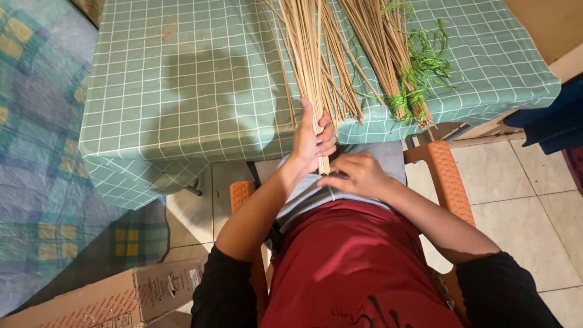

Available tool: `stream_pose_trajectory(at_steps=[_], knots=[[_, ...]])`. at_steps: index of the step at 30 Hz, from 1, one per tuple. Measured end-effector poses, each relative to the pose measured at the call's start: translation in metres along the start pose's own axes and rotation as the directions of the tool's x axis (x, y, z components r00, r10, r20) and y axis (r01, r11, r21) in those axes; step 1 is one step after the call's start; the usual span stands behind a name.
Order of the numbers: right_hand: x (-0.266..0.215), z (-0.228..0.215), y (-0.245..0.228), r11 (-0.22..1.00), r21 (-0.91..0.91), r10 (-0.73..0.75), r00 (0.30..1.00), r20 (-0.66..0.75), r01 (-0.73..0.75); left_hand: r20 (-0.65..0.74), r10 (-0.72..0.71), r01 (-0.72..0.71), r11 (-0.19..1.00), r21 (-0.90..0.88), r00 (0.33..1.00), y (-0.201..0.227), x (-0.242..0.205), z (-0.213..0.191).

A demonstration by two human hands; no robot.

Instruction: Bundling and tying wooden sticks together with string to assemble a broom.

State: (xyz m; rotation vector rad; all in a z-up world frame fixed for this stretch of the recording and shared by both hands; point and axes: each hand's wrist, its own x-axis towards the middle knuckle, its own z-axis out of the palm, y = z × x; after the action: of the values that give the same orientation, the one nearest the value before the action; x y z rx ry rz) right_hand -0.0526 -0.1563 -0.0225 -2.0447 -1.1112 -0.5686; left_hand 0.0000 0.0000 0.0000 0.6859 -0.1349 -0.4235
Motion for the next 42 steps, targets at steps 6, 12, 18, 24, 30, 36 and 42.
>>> stream_pose_trajectory(at_steps=[6, 12, 18, 24, 30, 36, 42], knots=[[-0.028, -0.002, 0.04, 0.99, -0.138, -0.02, 1.0, -0.01, 0.018, -0.007, -0.001, 0.001, 1.0, -0.01, 1.0, -0.022, 0.002, -0.001], [0.003, -0.013, 0.003, 0.998, -0.063, -0.026, 1.0, -0.017, 0.025, -0.041, 0.04, -0.038, 0.998, 0.048, 0.998, -0.024, 0.004, -0.009], [-0.001, -0.008, 0.002, 0.99, -0.135, 0.031, 0.997, -0.072, -0.04, 0.03, 0.015, -0.015, 1.0, 0.007, 0.999, -0.019, 0.004, -0.004], [-0.002, -0.004, 0.009, 0.998, -0.058, 0.012, 1.0, -0.015, -0.013, 0.021, -0.024, 0.024, 1.0, 0.0, 0.999, -0.028, 0.008, -0.013], [-0.004, -0.006, 0.018, 0.995, -0.081, 0.053, 0.998, -0.039, -0.056, 0.005, -0.034, 0.034, 0.999, -0.042, 0.999, -0.018, 0.006, -0.006], [-0.016, -0.03, 0.084, 0.677, 0.015, 0.734, 0.674, -0.083, -0.736, 0.004, -0.084, 0.084, 0.996, 0.036, 0.996, 0.0, 0.01, -0.019], [0.008, -0.039, 0.074, 0.209, 0.563, 0.919, 0.358, 0.168, -0.8, 0.041, -0.143, 0.145, 0.987, -0.071, 0.989, 0.003, 0.02, -0.037]])
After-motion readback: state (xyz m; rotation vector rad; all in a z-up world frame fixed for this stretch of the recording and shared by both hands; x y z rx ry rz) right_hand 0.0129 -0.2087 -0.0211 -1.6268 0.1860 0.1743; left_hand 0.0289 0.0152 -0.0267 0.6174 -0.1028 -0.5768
